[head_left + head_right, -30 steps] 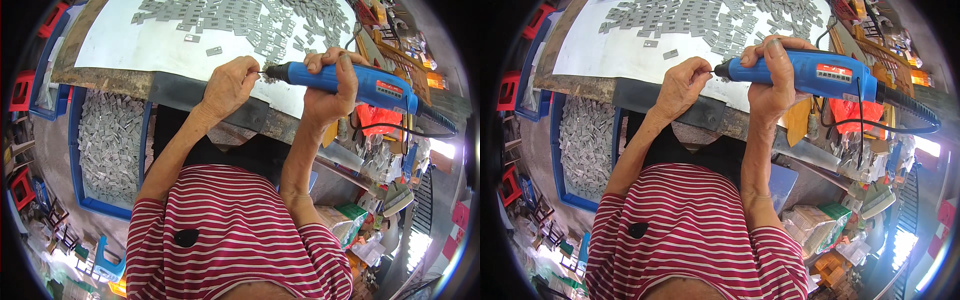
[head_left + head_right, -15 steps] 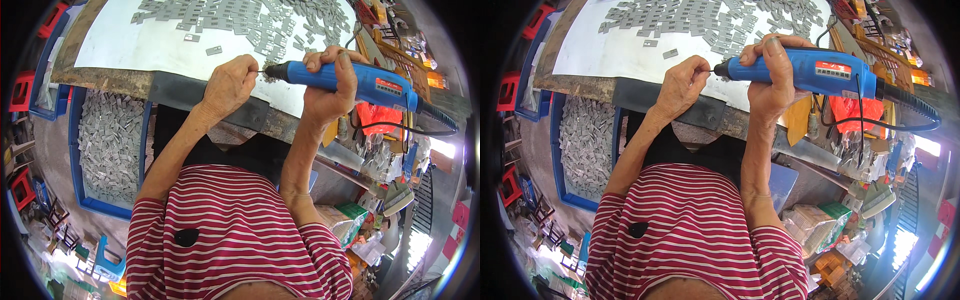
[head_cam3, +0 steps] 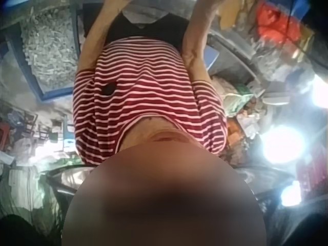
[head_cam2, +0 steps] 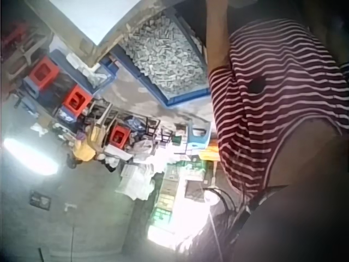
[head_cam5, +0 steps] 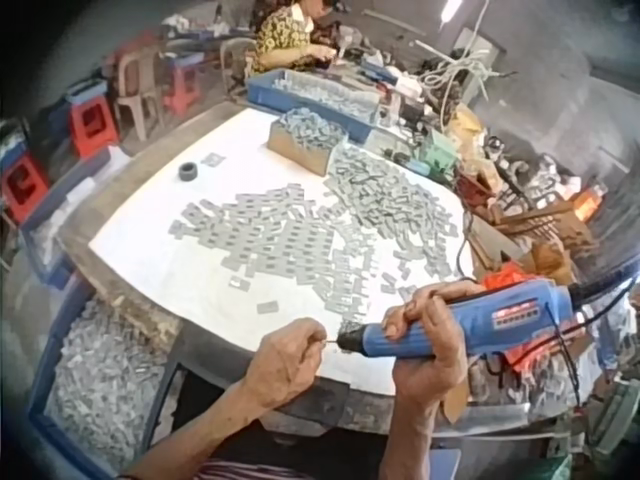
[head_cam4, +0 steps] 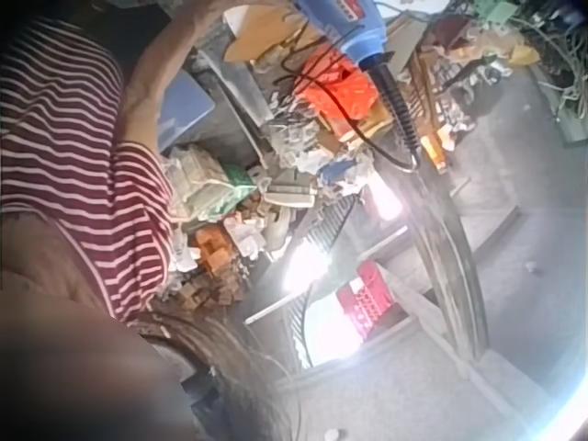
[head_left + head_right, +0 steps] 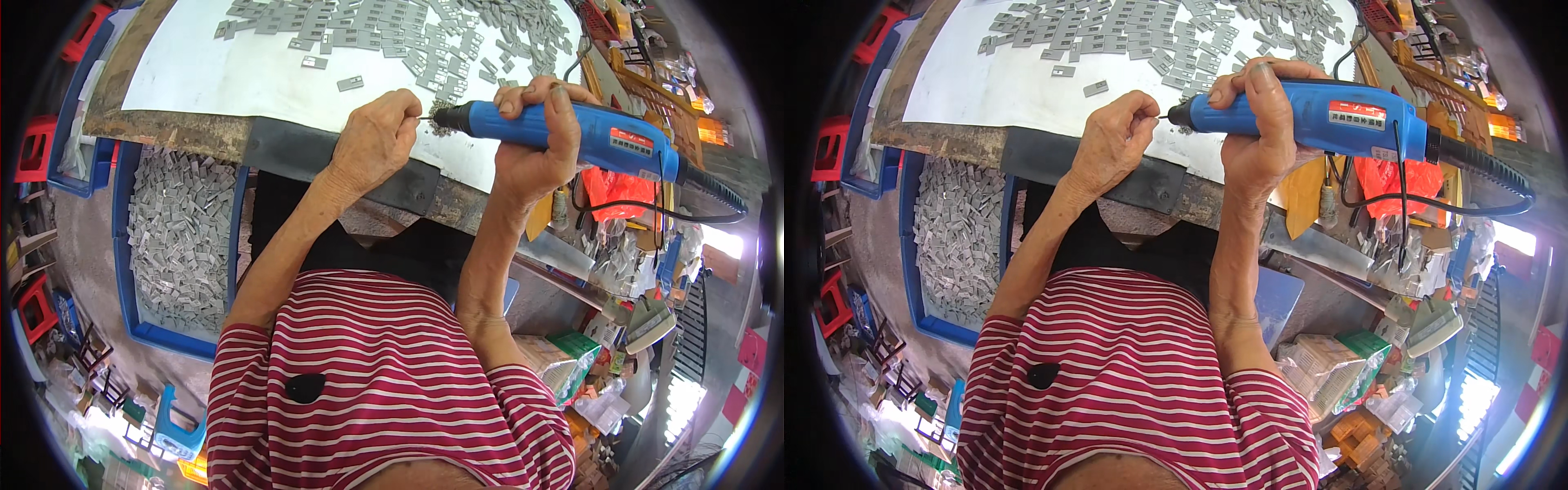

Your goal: The person is using an electric screwdriver to fasten tiny screws into small metal components at a workbench.

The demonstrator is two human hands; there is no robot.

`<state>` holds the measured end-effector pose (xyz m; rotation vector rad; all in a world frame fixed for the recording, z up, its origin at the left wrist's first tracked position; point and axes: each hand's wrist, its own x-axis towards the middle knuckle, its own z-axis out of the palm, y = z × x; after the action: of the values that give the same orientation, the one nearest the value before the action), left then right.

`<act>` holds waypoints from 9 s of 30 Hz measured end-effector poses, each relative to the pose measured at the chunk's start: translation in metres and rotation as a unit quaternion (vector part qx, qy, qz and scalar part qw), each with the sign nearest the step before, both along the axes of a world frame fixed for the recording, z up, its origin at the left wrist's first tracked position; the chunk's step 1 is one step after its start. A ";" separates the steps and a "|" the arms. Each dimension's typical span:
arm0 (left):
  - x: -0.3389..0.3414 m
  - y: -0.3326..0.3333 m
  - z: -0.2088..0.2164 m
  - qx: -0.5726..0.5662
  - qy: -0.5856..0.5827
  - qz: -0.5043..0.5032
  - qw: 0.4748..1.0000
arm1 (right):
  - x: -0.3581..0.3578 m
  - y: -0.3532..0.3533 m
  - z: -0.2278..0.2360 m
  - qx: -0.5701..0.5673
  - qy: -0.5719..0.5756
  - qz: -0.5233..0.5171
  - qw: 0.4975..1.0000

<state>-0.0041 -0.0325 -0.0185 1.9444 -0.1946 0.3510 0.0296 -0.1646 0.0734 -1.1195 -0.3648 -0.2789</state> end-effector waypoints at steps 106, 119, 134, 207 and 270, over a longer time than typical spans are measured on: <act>0.020 0.048 -0.009 0.107 0.014 0.115 0.988 | 0.041 0.096 -0.003 -0.129 -0.029 0.098 0.986; 0.022 0.050 -0.012 0.079 0.025 0.100 0.992 | 0.045 0.088 0.013 -0.268 -0.063 0.211 0.938; 0.023 0.049 -0.011 0.076 0.013 0.100 0.992 | 0.036 0.096 0.004 -0.251 0.020 0.120 0.960; 0.012 0.052 0.017 -0.295 0.203 0.002 0.934 | 0.008 0.009 0.016 -0.010 -0.152 0.119 0.981; -0.196 0.219 -0.043 0.058 0.284 0.311 0.905 | 0.011 0.018 -0.018 -0.037 -0.041 -0.018 0.998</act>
<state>-0.1998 0.1870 -0.0611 2.1049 0.8183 0.1647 0.0407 -0.1464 0.0550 -1.1915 -0.4300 -0.3460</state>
